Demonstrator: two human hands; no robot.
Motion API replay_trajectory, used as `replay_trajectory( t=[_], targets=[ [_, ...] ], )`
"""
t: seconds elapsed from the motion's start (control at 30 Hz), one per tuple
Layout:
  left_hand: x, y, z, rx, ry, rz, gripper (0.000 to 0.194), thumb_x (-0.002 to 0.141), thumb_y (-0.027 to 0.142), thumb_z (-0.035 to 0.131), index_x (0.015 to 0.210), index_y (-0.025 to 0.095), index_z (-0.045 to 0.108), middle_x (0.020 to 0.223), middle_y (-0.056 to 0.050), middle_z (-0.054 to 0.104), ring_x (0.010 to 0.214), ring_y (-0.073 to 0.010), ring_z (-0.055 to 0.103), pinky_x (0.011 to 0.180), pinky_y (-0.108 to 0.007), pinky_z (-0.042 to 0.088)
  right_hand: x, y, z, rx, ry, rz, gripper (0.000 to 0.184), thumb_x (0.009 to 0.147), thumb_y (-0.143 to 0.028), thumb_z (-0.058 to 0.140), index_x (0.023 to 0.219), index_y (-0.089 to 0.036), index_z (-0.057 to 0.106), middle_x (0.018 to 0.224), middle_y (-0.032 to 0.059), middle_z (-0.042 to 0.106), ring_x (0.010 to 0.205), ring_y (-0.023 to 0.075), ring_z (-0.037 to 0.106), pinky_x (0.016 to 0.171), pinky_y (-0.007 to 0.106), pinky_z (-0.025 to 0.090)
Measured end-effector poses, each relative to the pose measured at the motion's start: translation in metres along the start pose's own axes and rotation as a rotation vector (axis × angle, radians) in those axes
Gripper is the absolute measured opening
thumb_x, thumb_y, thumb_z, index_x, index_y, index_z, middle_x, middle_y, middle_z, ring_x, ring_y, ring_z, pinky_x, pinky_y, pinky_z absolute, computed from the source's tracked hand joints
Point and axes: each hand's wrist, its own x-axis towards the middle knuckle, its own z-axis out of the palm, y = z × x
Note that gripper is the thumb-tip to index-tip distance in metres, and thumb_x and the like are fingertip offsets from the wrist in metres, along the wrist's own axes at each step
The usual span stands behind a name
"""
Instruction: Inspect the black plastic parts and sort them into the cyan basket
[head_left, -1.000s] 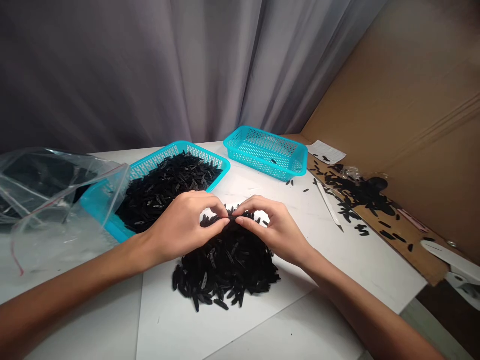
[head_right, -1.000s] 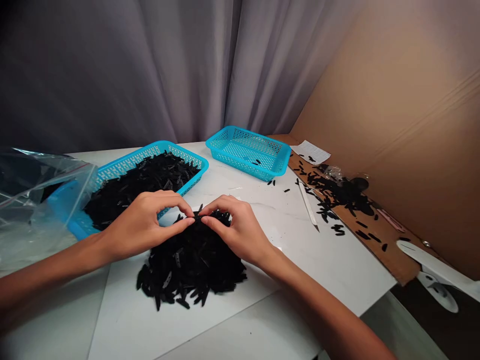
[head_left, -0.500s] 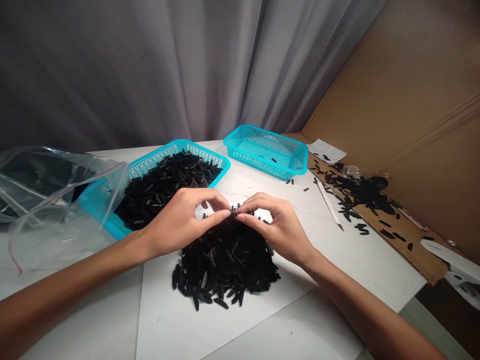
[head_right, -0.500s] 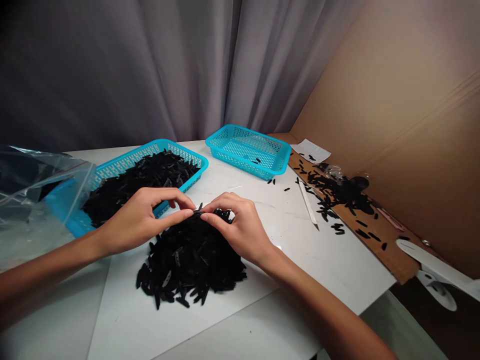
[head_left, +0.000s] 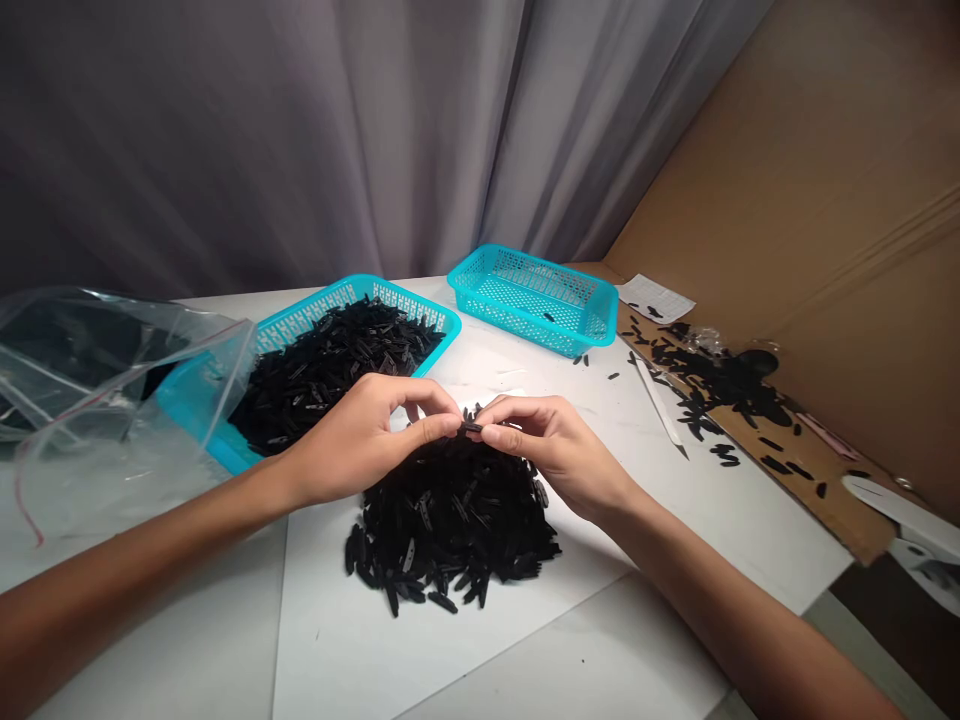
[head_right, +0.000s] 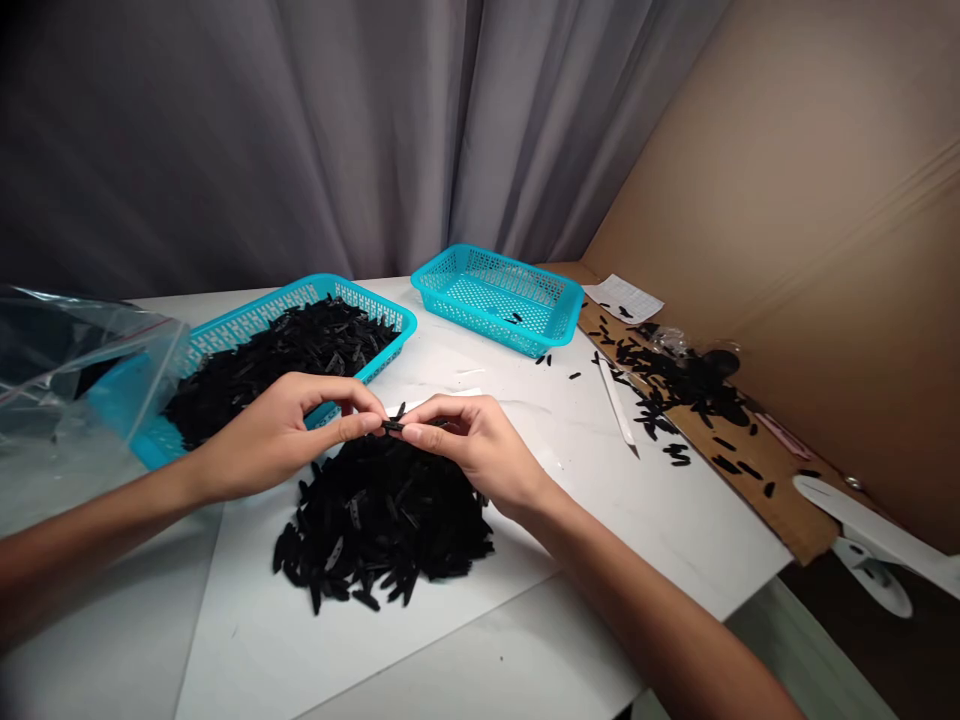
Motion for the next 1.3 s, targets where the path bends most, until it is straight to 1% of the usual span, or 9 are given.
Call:
replay_trajectory(
  t=[0.27,0.43,0.6,0.7,0.77,0.83,1.0,1.13,1.3],
  targets=[
    [0.0,0.002,-0.001,-0.002,-0.014,0.007,0.021,0.096,0.037,0.061,0.089,0.026,0.076,0.087,0.008,0.075,0.082,-0.011,0.064,0.074,-0.022,0.044,0.0,0.004,0.0,-0.013,0.007,-0.044,0.012,0.089,-0.031,0.074,0.085,-0.021,0.078,0.083,0.0007,0.074,0.084,0.0151,0.067,0.08,0.027,0.049],
    [0.0,0.005,0.002,0.028,0.018,0.002,0.026,0.096,0.037,0.057,0.084,0.023,0.076,0.084,0.005,0.076,0.081,-0.014,0.067,0.07,-0.024,0.046,-0.001,-0.001,0.0,-0.353,0.038,-0.176,0.021,0.096,-0.033,0.064,0.086,-0.02,0.077,0.09,0.0049,0.076,0.088,0.0202,0.068,0.082,0.034,0.049],
    [0.003,-0.006,-0.015,0.337,0.285,-0.002,0.025,0.093,0.035,0.057,0.08,0.022,0.074,0.085,0.0,0.077,0.08,-0.0212,0.069,0.071,-0.031,0.049,-0.002,-0.001,-0.004,-0.896,-0.043,-0.274,0.017,0.09,-0.027,0.074,0.106,-0.021,0.075,0.109,0.01,0.072,0.106,0.0282,0.061,0.095,0.046,0.047],
    [0.007,-0.016,-0.035,0.686,0.457,0.033,0.018,0.092,0.034,0.059,0.089,0.023,0.074,0.097,-0.005,0.078,0.095,-0.0297,0.069,0.086,-0.041,0.049,-0.001,0.004,-0.006,-1.011,-0.134,-0.238,0.008,0.09,-0.022,0.073,0.098,-0.021,0.074,0.108,0.0105,0.07,0.105,0.029,0.06,0.093,0.047,0.048],
    [0.007,-0.018,-0.041,0.752,0.483,0.067,0.019,0.093,0.035,0.06,0.099,0.022,0.072,0.105,-0.008,0.076,0.102,-0.0325,0.067,0.091,-0.046,0.047,-0.001,0.006,-0.005,-0.992,-0.13,-0.256,0.005,0.093,-0.019,0.069,0.091,-0.021,0.073,0.102,0.0089,0.071,0.101,0.027,0.061,0.09,0.044,0.049],
    [0.005,-0.013,-0.037,0.701,0.425,0.149,0.02,0.094,0.035,0.06,0.104,0.02,0.07,0.107,-0.009,0.075,0.102,-0.0305,0.067,0.092,-0.045,0.046,-0.001,0.006,-0.003,-0.941,-0.085,-0.292,0.007,0.094,-0.018,0.067,0.089,-0.021,0.072,0.096,0.007,0.072,0.097,0.025,0.062,0.088,0.042,0.048],
    [-0.006,0.002,-0.008,0.574,0.056,0.48,0.013,0.097,0.029,0.062,0.1,0.018,0.069,0.096,-0.003,0.074,0.091,-0.0204,0.066,0.082,-0.035,0.045,-0.003,0.002,0.003,-0.716,0.018,-0.384,0.005,0.093,-0.022,0.071,0.088,-0.021,0.072,0.087,0.0034,0.074,0.086,0.0202,0.065,0.082,0.035,0.049],
    [-0.007,0.001,0.0,0.497,0.083,0.515,0.011,0.098,0.023,0.061,0.093,0.018,0.069,0.09,-0.001,0.075,0.085,-0.0167,0.065,0.078,-0.033,0.043,-0.005,-0.002,0.006,-0.577,0.082,-0.377,0.01,0.09,-0.028,0.074,0.084,-0.021,0.073,0.084,0.0034,0.075,0.082,0.0194,0.066,0.079,0.034,0.049],
    [-0.004,-0.004,-0.004,0.418,0.116,0.482,0.01,0.097,0.026,0.063,0.094,0.02,0.07,0.091,-0.001,0.077,0.085,-0.0169,0.067,0.08,-0.033,0.043,-0.005,-0.005,0.005,-0.389,0.085,-0.215,0.014,0.092,-0.031,0.071,0.084,-0.02,0.076,0.085,0.0037,0.075,0.08,0.0188,0.066,0.074,0.032,0.048]
  ],
)
